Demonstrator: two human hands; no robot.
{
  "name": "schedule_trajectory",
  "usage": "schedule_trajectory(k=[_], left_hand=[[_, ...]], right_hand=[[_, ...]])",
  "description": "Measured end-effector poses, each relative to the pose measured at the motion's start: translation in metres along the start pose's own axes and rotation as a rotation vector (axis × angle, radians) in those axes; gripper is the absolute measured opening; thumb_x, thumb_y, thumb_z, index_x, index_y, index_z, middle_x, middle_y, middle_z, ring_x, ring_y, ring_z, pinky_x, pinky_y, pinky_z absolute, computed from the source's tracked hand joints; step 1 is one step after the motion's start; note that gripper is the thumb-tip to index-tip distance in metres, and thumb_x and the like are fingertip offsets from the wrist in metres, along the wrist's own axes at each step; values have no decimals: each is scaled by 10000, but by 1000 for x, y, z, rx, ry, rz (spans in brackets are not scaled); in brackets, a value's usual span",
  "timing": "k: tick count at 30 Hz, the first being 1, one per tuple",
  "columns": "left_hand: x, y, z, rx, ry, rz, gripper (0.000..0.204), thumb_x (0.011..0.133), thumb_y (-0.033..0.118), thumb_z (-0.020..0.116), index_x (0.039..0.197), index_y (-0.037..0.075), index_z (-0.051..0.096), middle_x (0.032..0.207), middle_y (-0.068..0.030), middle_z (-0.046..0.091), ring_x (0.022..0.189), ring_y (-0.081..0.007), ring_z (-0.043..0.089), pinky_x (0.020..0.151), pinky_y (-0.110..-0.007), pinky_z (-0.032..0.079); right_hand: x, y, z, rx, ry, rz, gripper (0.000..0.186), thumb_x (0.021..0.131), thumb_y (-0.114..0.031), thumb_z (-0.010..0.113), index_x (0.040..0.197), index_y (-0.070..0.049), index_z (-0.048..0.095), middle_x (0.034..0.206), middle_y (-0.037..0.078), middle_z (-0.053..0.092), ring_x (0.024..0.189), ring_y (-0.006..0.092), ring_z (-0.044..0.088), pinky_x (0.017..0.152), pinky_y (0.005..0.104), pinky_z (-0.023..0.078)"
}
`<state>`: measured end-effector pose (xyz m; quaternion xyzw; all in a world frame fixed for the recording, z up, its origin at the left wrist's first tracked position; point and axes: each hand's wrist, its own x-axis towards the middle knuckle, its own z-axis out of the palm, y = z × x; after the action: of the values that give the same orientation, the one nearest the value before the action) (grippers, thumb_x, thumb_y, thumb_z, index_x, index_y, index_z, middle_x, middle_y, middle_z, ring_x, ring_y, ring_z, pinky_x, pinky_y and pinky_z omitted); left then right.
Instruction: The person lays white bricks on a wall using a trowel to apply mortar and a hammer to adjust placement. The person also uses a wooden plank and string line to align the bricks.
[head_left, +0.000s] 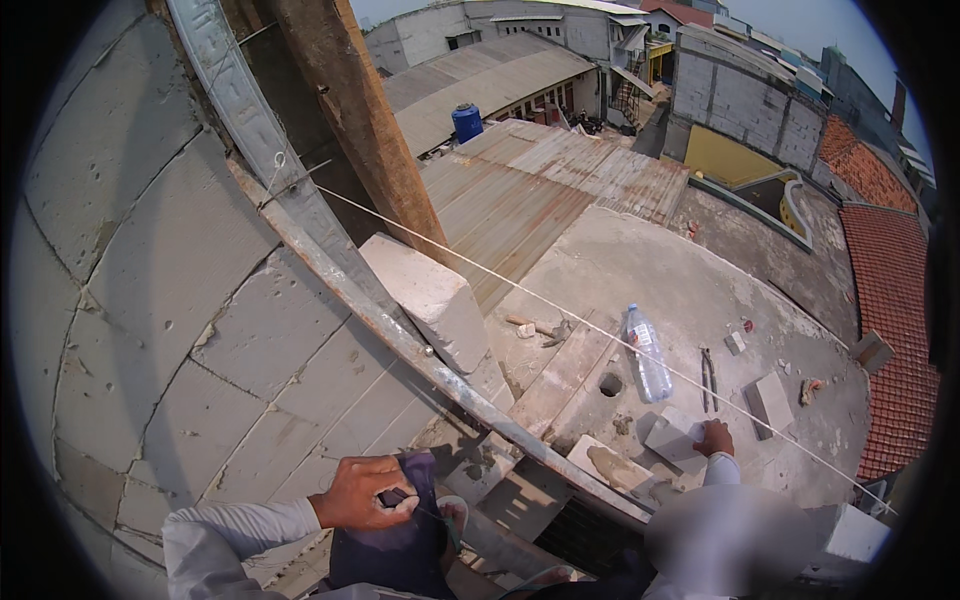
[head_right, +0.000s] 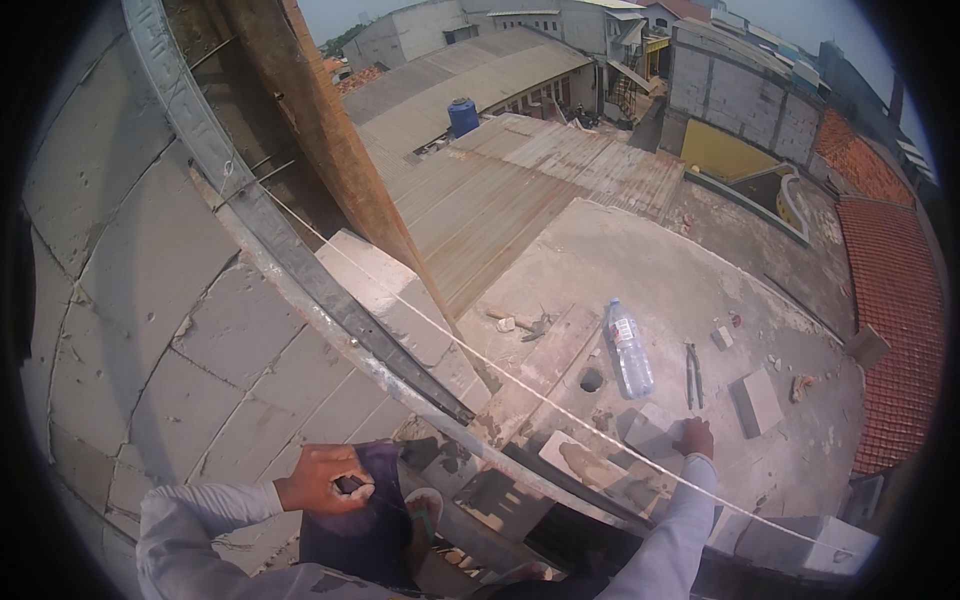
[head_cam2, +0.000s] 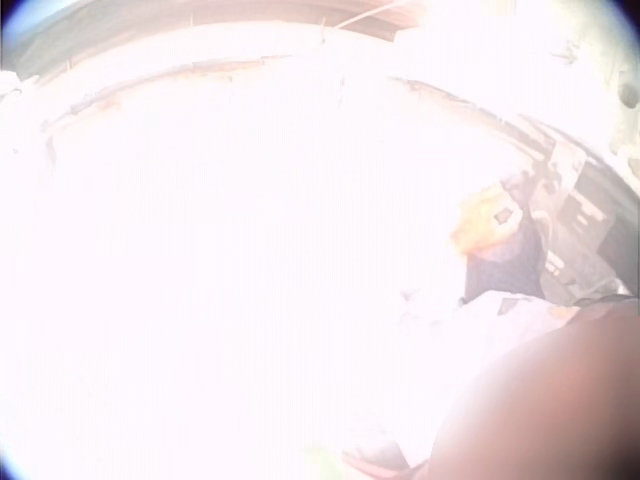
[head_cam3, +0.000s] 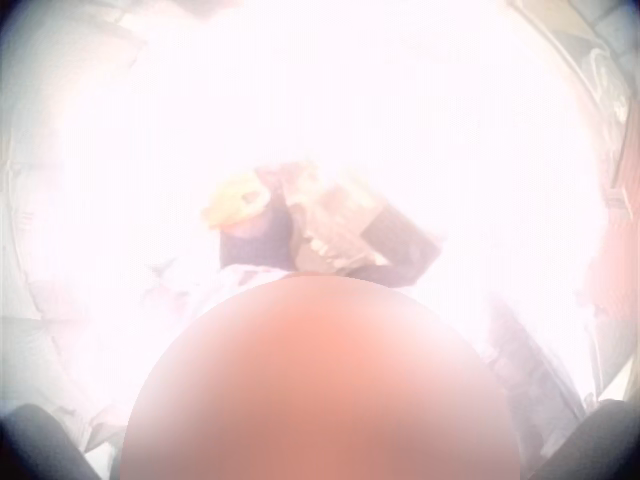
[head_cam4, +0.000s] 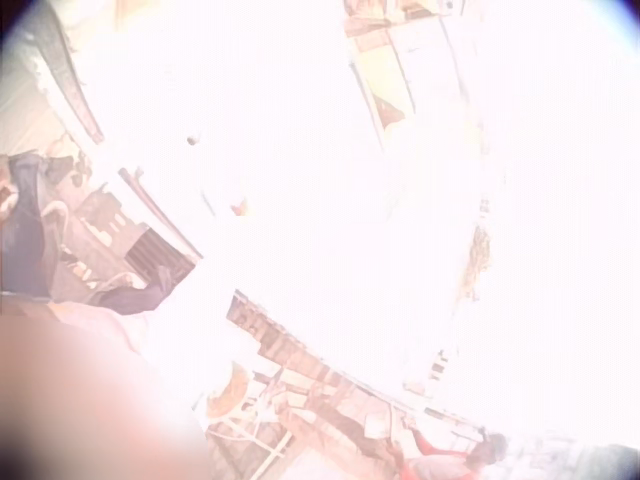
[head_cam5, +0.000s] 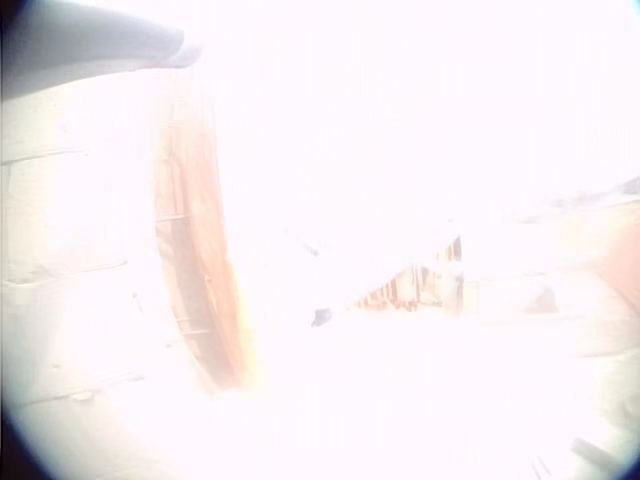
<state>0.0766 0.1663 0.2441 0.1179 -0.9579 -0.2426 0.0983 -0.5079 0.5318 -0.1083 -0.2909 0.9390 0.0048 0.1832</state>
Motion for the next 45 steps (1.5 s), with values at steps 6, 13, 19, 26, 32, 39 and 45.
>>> schedule_trajectory(k=[6,13,19,26,32,39,45], left_hand=[[18,1,-7,-4,-226,127,216,856,209,773,1040,103,732,943,-82,667,847,-289,687,717,-397,567],[36,38,-39,-30,-455,238,246,960,225,670,1159,81,677,1057,-118,650,1004,-347,652,900,-466,543],[56,116,-129,-58,-486,149,241,981,232,648,1175,93,684,1073,-122,675,1051,-349,655,900,-485,546],[81,205,-242,-183,-480,-1,217,955,210,691,1110,60,718,1090,-144,719,1032,-376,691,917,-482,548],[79,243,-372,-375,-439,-133,397,1066,395,577,1218,68,744,1123,-163,754,1008,-384,713,872,-462,564],[51,269,-434,-312,-400,-195,347,1086,328,553,1251,86,741,1135,-189,748,1021,-401,712,884,-445,557],[52,295,-426,-702,-261,-174,340,1071,297,558,1187,40,747,1063,-184,746,948,-341,716,861,-416,544]], right_hand=[[-8,29,-3,222,216,23,364,841,-71,723,1196,-11,670,1173,236,668,1149,409,638,974,501,537],[-123,-53,-122,649,675,-21,371,957,-88,645,1307,35,627,1239,265,665,1192,427,628,1049,483,481],[-330,-204,-263,911,560,116,247,1055,-177,527,1064,42,642,934,223,696,854,376,669,782,438,498],[-484,-366,-416,1087,-69,-480,281,1062,-209,574,1210,13,664,1140,219,712,1064,384,690,939,415,523],[-511,-367,-529,1187,-156,-521,245,1075,-201,562,1140,7,675,903,110,690,809,211,635,772,354,518],[-549,-353,-671,933,-265,-690,295,1058,-188,558,1268,-18,676,944,203,706,807,336,666,827,376,538],[-561,-344,-786,599,-225,-652,240,1009,-123,618,1208,-39,724,969,233,726,870,432,696,798,443,547]])
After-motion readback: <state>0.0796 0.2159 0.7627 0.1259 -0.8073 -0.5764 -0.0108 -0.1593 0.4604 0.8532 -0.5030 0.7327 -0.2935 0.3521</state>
